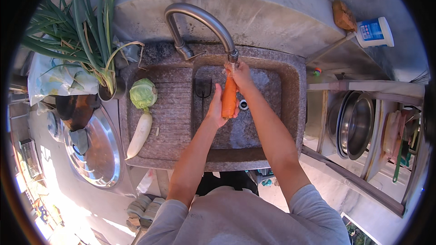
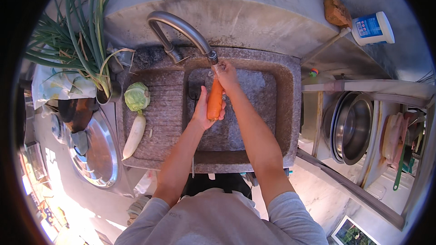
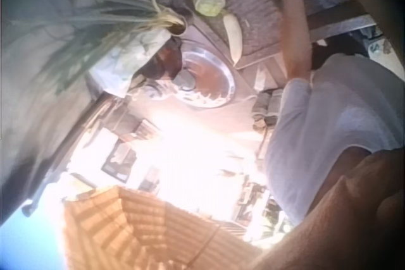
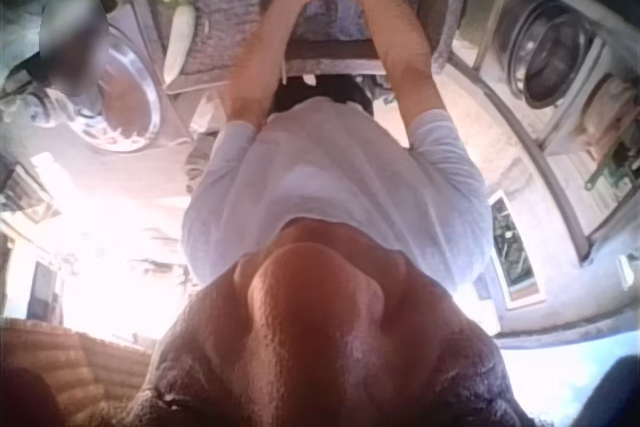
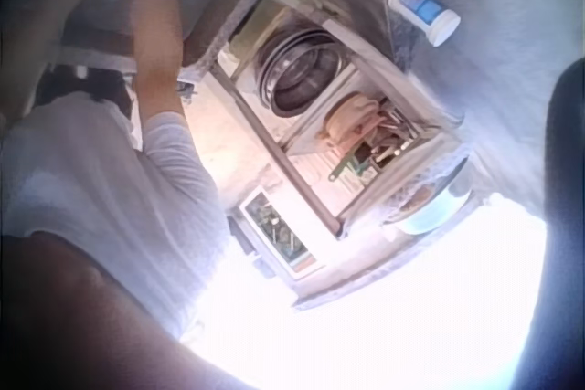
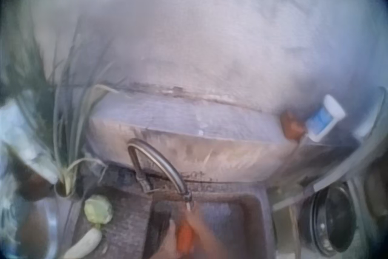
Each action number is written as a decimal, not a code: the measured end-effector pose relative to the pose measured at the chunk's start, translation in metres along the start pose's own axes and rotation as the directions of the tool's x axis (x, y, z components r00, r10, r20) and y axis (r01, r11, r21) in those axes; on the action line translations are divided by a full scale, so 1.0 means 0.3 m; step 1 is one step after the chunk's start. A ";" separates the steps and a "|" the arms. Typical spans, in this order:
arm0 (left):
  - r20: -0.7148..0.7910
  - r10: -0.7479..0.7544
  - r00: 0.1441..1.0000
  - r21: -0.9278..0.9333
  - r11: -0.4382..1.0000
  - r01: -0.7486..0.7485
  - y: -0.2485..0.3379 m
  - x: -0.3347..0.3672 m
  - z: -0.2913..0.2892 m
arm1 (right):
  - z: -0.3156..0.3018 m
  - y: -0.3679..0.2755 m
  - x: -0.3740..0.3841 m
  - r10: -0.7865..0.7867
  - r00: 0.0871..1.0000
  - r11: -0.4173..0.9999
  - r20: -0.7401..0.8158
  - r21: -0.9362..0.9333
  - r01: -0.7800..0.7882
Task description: The person washes a white radish and a carrot in a sink, then moves to a wooden table to chop green leafy vegetables and the carrot on a cutting board using a cleaver.
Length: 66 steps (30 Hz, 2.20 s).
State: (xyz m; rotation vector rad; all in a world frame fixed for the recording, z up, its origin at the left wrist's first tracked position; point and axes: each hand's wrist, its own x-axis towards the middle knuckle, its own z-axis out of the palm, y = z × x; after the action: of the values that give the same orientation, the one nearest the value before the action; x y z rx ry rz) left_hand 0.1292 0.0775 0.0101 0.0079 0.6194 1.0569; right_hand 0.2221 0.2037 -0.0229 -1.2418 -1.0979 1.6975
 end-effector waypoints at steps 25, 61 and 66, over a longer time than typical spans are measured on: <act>-0.351 0.120 0.929 0.009 0.992 -0.125 0.126 0.110 0.001 | 0.065 -0.034 -0.327 -0.313 0.929 0.853 0.198 -0.371 0.367; -0.461 0.144 0.875 0.356 0.934 0.034 0.134 0.249 0.027 | -0.474 0.274 -0.630 0.199 0.760 0.787 -0.619 -0.361 -0.500; -0.523 0.106 0.845 0.453 0.875 0.170 0.104 0.057 -0.196 | -0.746 0.246 -0.910 -0.034 0.756 0.542 -0.654 -0.648 -0.536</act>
State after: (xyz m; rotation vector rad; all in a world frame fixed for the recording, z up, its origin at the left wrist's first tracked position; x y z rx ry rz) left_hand 0.0814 0.0906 -0.0378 0.1448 1.3893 0.8393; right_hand 0.4999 -0.0257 -0.0401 -2.4587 -1.3452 0.7422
